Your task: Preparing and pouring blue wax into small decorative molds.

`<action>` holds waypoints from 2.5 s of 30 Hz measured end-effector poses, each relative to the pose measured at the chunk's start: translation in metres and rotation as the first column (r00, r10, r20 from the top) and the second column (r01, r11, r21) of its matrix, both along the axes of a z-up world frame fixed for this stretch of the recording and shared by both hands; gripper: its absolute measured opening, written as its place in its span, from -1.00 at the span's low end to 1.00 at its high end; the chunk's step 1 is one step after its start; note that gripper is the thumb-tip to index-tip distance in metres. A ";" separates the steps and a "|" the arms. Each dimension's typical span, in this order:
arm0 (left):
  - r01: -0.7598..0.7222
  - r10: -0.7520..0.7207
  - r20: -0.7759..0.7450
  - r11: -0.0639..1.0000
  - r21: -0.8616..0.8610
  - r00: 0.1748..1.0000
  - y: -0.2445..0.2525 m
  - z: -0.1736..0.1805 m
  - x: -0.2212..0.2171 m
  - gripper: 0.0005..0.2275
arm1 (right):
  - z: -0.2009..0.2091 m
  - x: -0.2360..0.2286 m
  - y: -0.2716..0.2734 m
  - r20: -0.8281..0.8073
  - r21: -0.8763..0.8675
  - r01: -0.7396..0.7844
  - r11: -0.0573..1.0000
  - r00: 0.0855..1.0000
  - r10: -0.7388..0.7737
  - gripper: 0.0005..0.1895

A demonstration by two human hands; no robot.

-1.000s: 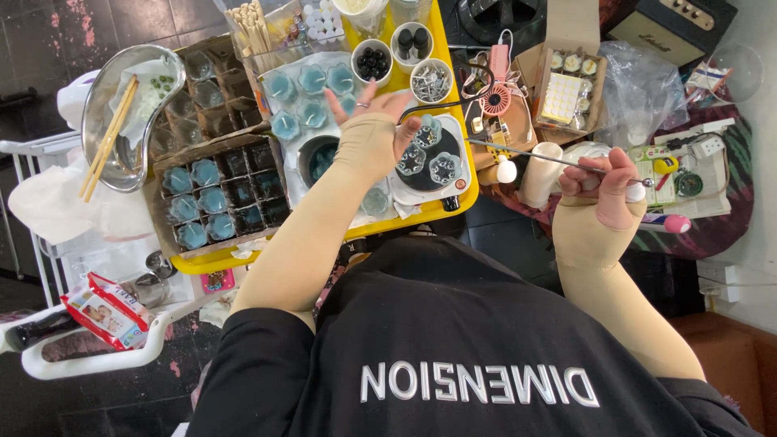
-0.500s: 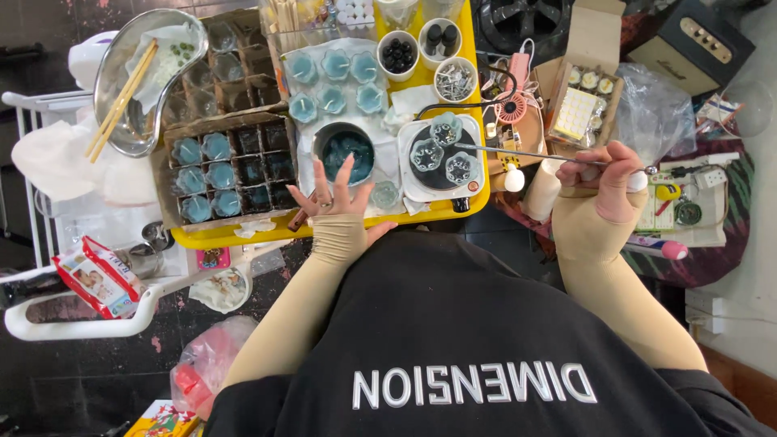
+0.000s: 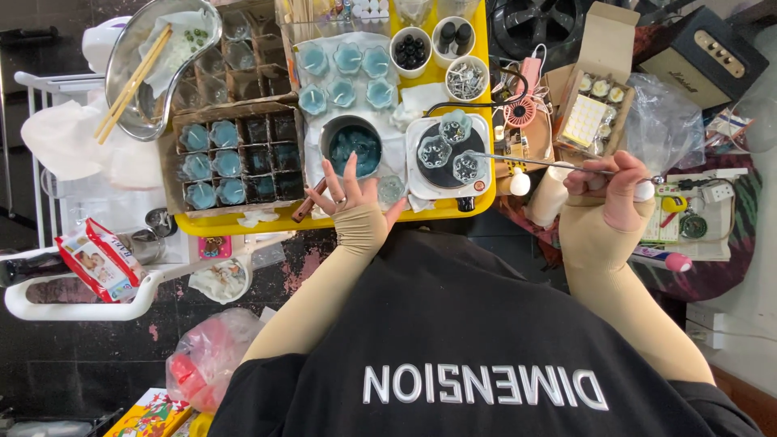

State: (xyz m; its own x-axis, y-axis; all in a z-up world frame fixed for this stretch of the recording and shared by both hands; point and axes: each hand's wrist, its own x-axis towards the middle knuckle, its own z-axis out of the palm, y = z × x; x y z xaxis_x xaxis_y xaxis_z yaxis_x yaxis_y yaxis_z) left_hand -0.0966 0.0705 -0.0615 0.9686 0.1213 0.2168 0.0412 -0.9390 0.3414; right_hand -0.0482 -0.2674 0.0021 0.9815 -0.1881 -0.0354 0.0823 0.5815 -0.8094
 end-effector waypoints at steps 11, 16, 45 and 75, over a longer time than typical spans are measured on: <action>-0.011 0.011 0.036 1.000 0.009 0.999 -0.001 -0.004 -0.006 -0.52 | -0.007 -0.008 -0.005 -0.011 -0.022 0.009 1.000 1.000 -0.009 -0.68; -0.017 0.017 0.020 0.999 0.042 1.000 0.004 -0.006 -0.007 -0.50 | -0.006 -0.010 0.000 -0.012 -0.032 -0.001 0.999 1.000 0.001 -0.67; 0.374 -0.505 0.010 0.626 -0.684 0.863 0.114 0.084 0.028 -0.53 | 0.085 0.025 0.153 0.300 -0.294 -0.307 0.905 0.869 0.392 -0.60; 0.695 -0.731 0.081 0.600 -0.396 0.678 0.194 0.089 0.074 -0.58 | 0.099 0.018 0.259 0.125 -0.540 -0.312 0.782 0.889 0.441 -0.71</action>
State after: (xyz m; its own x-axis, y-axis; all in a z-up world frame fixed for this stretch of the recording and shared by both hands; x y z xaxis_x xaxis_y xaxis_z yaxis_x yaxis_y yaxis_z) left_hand -0.0224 0.2648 0.0276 0.7928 -0.5650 0.2287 -0.5426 -0.4831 0.6872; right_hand -0.0302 -0.0088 0.1012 0.9430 0.2700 0.1943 0.1631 0.1339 -0.9775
